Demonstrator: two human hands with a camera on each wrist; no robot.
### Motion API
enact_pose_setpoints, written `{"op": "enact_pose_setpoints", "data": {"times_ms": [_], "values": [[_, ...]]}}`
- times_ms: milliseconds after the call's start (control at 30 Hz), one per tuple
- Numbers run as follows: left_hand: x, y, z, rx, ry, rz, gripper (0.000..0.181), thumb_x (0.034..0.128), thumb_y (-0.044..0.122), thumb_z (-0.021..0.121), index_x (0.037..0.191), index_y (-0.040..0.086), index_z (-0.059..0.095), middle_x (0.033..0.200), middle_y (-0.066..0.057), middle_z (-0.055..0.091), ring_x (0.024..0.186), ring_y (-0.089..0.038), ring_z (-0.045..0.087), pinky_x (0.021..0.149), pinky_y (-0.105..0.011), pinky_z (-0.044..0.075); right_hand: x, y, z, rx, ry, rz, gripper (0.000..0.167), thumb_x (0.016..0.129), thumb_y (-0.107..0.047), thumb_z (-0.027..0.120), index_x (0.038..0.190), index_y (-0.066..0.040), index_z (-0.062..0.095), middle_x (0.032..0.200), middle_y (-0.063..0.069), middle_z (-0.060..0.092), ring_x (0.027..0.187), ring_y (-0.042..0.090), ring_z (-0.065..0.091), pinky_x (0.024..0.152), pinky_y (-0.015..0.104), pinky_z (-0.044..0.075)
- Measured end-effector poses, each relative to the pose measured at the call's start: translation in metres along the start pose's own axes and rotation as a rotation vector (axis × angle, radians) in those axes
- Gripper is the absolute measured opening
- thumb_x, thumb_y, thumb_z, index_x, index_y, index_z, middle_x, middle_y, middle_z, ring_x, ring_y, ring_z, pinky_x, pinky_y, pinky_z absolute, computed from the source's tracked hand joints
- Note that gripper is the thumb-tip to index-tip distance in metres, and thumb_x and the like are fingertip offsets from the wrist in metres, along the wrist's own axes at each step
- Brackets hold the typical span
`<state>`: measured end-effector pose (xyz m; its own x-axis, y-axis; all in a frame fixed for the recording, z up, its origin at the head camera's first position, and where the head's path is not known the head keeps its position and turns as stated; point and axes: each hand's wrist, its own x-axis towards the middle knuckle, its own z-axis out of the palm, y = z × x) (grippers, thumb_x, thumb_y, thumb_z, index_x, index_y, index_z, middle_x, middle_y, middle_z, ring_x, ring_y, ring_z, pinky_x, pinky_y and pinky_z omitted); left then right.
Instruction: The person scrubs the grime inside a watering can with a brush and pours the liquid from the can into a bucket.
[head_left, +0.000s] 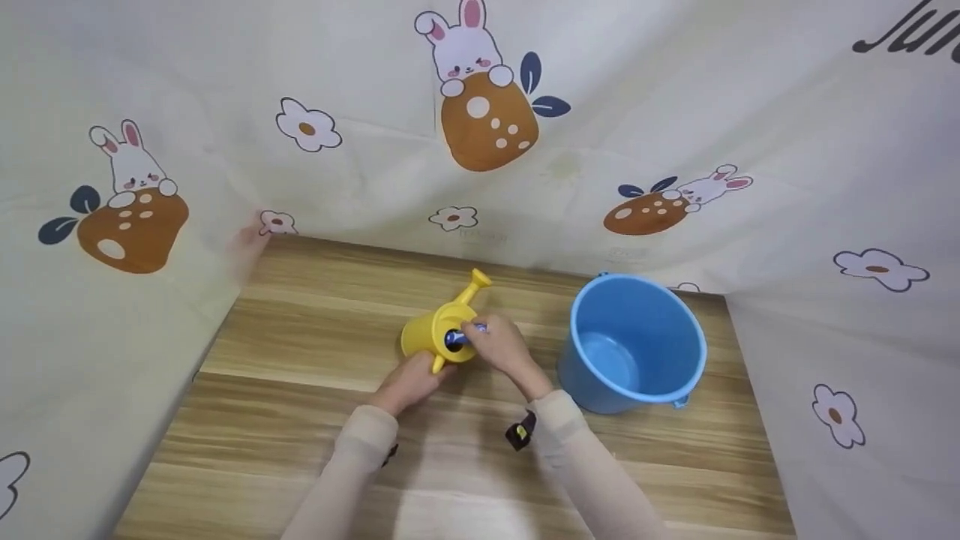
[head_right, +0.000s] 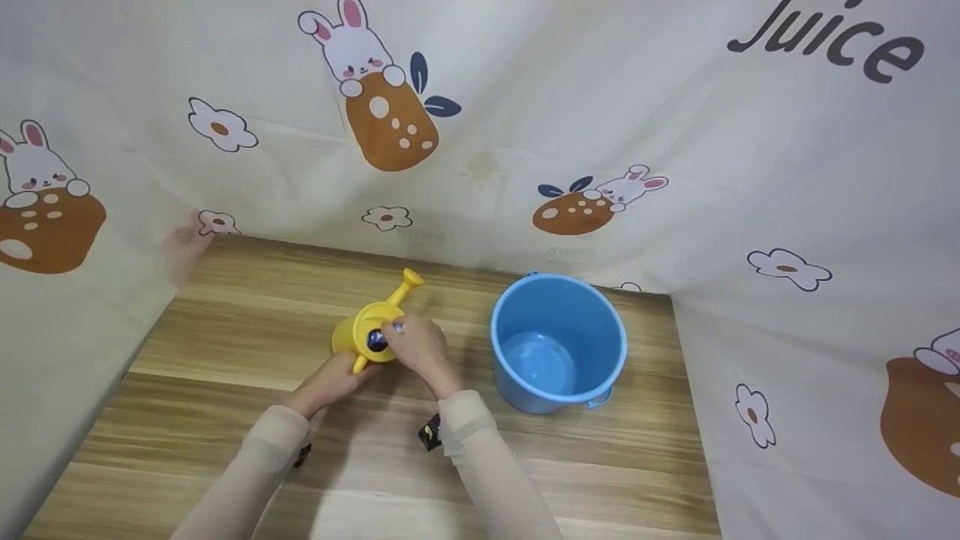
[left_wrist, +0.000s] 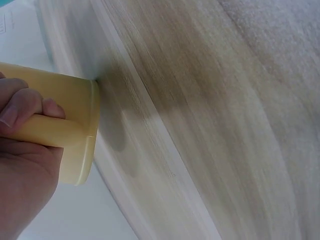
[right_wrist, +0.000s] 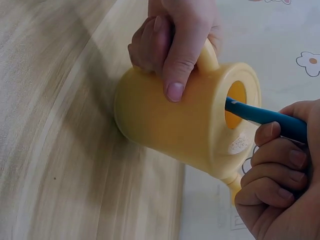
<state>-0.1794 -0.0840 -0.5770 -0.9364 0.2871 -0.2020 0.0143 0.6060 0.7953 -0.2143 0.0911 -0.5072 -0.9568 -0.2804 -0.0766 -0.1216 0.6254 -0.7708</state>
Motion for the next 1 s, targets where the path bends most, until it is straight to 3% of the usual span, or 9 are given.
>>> {"op": "enact_pose_setpoints", "data": {"times_ms": [133, 333, 433, 733, 900, 1000], "values": [[0.001, -0.001, 0.0, 0.009, 0.013, 0.015, 0.018, 0.0979, 0.024, 0.06, 0.091, 0.008, 0.064, 0.066, 0.004, 0.047, 0.06, -0.012, 0.046, 0.061, -0.029, 0.041, -0.001, 0.0, 0.0, -0.018, 0.001, -0.014, 0.039, 0.094, -0.032, 0.052, 0.059, -0.02, 0.042, 0.055, -0.009, 0.036, 0.051, 0.008, 0.033, 0.05, 0.022, 0.027], [0.002, -0.001, 0.0, -0.004, 0.036, 0.038, 0.022, 0.0982, 0.023, 0.06, 0.11, 0.007, 0.067, 0.078, 0.001, 0.058, 0.073, -0.014, 0.052, 0.077, -0.036, 0.046, -0.003, 0.001, -0.001, -0.001, -0.006, 0.012, 0.038, 0.094, -0.033, 0.053, 0.059, -0.02, 0.044, 0.056, -0.009, 0.04, 0.052, 0.008, 0.035, 0.05, 0.023, 0.029], [0.001, -0.001, -0.001, -0.011, 0.04, 0.028, 0.023, 0.0984, 0.023, 0.059, 0.113, 0.007, 0.067, 0.082, 0.0, 0.061, 0.076, -0.015, 0.053, 0.08, -0.038, 0.046, -0.004, 0.001, -0.005, 0.019, -0.015, 0.038, 0.037, 0.094, -0.034, 0.053, 0.06, -0.02, 0.046, 0.057, -0.009, 0.041, 0.052, 0.008, 0.036, 0.05, 0.023, 0.03], [0.001, -0.005, -0.002, -0.031, 0.046, -0.032, 0.018, 0.098, 0.025, 0.06, 0.09, 0.009, 0.062, 0.07, 0.003, 0.047, 0.064, -0.013, 0.046, 0.065, -0.03, 0.041, -0.01, -0.003, -0.019, 0.069, -0.034, 0.071, 0.04, 0.094, -0.037, 0.054, 0.059, -0.019, 0.046, 0.055, -0.008, 0.038, 0.051, 0.01, 0.034, 0.049, 0.024, 0.028], [0.0, -0.006, -0.002, -0.051, 0.052, -0.021, 0.017, 0.0981, 0.025, 0.06, 0.094, 0.008, 0.064, 0.072, 0.003, 0.05, 0.066, -0.013, 0.048, 0.068, -0.031, 0.043, -0.011, -0.004, -0.019, 0.073, -0.048, 0.067, 0.039, 0.095, -0.036, 0.053, 0.061, -0.018, 0.048, 0.056, -0.007, 0.04, 0.052, 0.01, 0.036, 0.05, 0.024, 0.03], [-0.001, -0.008, -0.001, -0.052, 0.062, -0.008, 0.02, 0.0979, 0.025, 0.06, 0.085, 0.01, 0.061, 0.068, 0.004, 0.047, 0.062, -0.012, 0.045, 0.063, -0.029, 0.041, -0.011, -0.005, -0.018, 0.066, -0.033, 0.046, 0.038, 0.094, -0.036, 0.053, 0.06, -0.019, 0.048, 0.055, -0.008, 0.041, 0.052, 0.01, 0.036, 0.05, 0.024, 0.03]]}}
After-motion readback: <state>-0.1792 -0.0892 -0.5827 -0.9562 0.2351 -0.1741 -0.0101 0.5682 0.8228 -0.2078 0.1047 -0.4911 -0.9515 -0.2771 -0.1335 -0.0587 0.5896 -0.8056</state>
